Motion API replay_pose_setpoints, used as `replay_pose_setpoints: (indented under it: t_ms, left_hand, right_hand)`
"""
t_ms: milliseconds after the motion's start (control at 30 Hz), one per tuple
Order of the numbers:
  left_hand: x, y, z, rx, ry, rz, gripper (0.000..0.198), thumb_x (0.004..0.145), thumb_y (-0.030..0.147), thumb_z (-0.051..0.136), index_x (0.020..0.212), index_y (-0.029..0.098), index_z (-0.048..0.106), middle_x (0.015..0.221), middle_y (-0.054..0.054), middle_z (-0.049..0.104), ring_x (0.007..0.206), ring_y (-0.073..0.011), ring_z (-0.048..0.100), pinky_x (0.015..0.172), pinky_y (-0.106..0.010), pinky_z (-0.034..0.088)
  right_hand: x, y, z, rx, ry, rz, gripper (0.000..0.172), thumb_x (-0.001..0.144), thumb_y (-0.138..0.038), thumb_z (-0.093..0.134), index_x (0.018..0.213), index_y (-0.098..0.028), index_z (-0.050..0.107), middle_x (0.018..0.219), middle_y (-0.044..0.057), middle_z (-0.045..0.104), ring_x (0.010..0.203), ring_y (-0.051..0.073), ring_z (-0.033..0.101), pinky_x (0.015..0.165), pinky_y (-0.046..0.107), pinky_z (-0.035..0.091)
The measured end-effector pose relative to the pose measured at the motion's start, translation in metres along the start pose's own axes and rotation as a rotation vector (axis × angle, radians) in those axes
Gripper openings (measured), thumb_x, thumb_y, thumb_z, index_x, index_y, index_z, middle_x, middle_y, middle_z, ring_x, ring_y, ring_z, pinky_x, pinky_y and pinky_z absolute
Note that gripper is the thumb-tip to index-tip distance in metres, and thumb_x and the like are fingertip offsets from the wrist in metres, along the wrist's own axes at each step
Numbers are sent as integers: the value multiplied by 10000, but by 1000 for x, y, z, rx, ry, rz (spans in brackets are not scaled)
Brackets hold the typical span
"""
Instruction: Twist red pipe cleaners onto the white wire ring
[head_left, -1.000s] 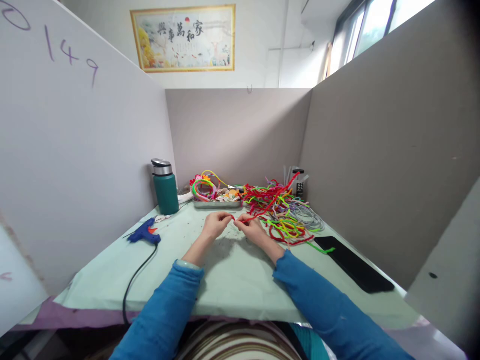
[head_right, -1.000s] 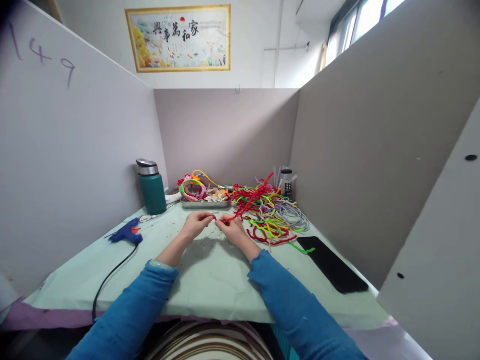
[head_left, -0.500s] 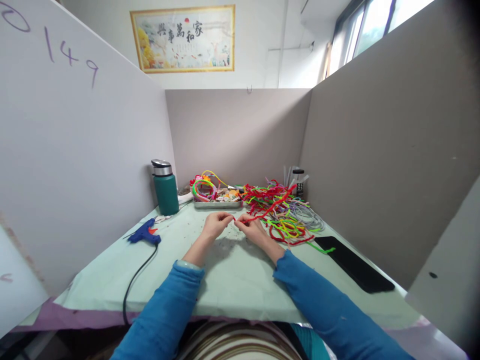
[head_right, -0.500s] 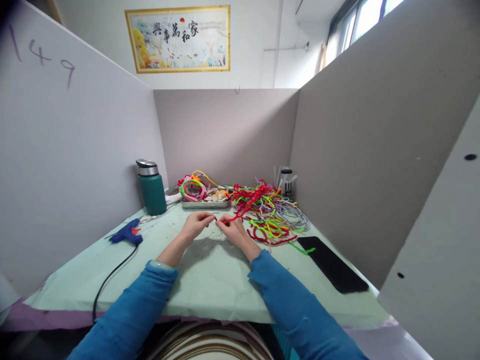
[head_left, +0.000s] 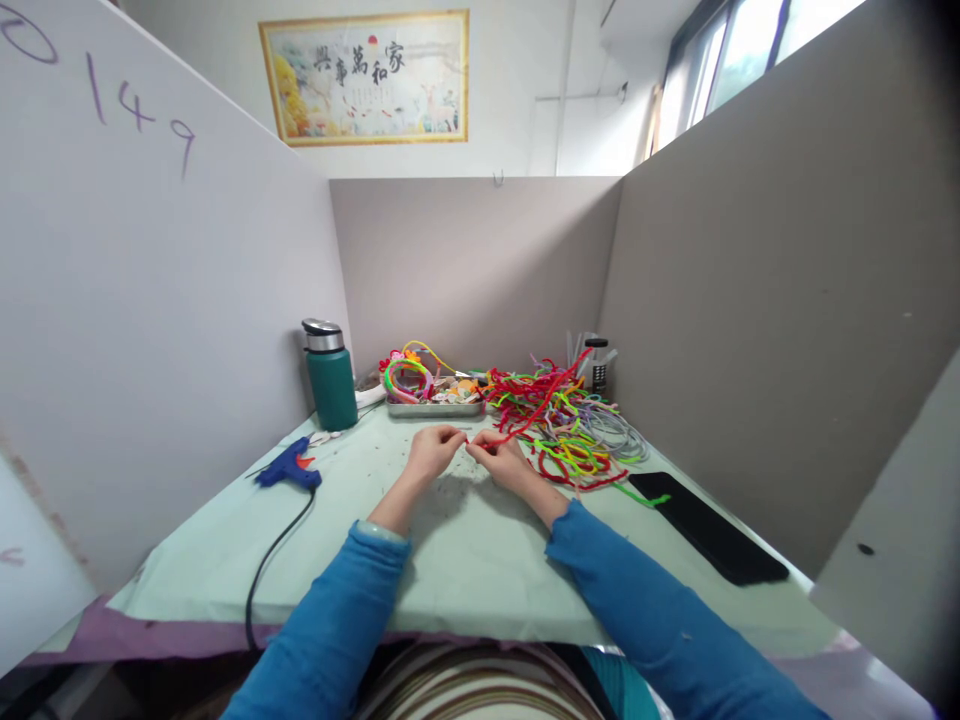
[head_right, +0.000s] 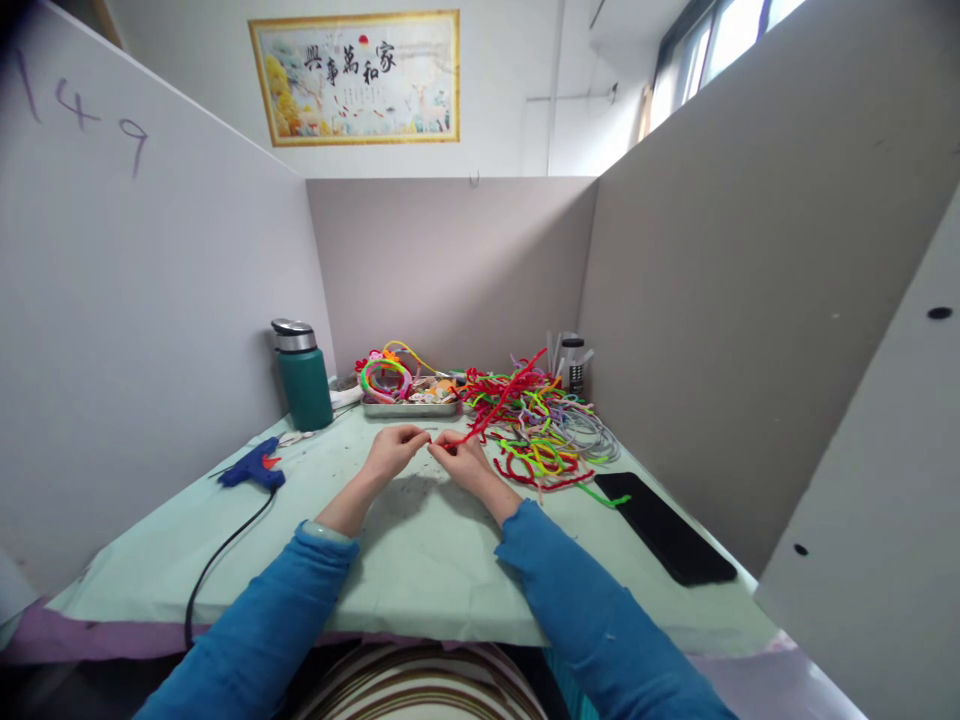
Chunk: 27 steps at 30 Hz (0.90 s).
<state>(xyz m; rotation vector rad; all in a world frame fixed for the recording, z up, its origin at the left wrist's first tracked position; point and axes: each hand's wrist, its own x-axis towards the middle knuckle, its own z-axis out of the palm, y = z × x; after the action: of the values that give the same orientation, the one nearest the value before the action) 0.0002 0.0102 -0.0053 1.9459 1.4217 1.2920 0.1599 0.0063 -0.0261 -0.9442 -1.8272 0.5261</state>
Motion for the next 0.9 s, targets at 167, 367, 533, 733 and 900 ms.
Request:
replay_pose_setpoints:
  t_ms: [167,367,533,733,900]
  left_hand:
    - [4,-7,1,-135,-45,-6,331,712,439,560,727,140,702,553,6,567,537,-111,452,510,-226,319]
    - [5,-10,3,-197,-70,-2,297,690,379,585,791,130,711,626,-14,623,576,-115,493,548,-228,360]
    - [3,-7,2,-129,-44,7,271,679,351,581,775,133,712,648,-28,643,594,-129,517,537,-230,353]
    - [3,-7,3,-66,-49,40,259,706,308,540,783,131,714,650,-26,648,594,-131,520,527,-226,343]
    - [2,-5,3,13,-64,50,283,734,271,503,827,120,723,683,-27,668,606,-126,529,543,-218,352]
  right_hand:
    - [0,-9,-6,15,37,42,208,760,-382,583,711,-184,621,632,-4,583,598,135,488,549,243,344]
    - [-2,-17,-9,19,24,45,215,770,-378,566,700,-180,614,624,0,566,606,139,478,551,247,340]
    - [-2,-15,-7,3,19,19,218,774,-372,562,700,-175,616,640,6,576,626,145,493,577,253,360]
    - [-2,-16,-7,11,14,4,215,767,-364,570,687,-170,614,637,9,577,617,142,495,571,249,368]
    - [-2,-12,-6,-4,-4,-50,201,788,-329,563,687,-162,611,638,6,581,620,135,500,576,242,369]
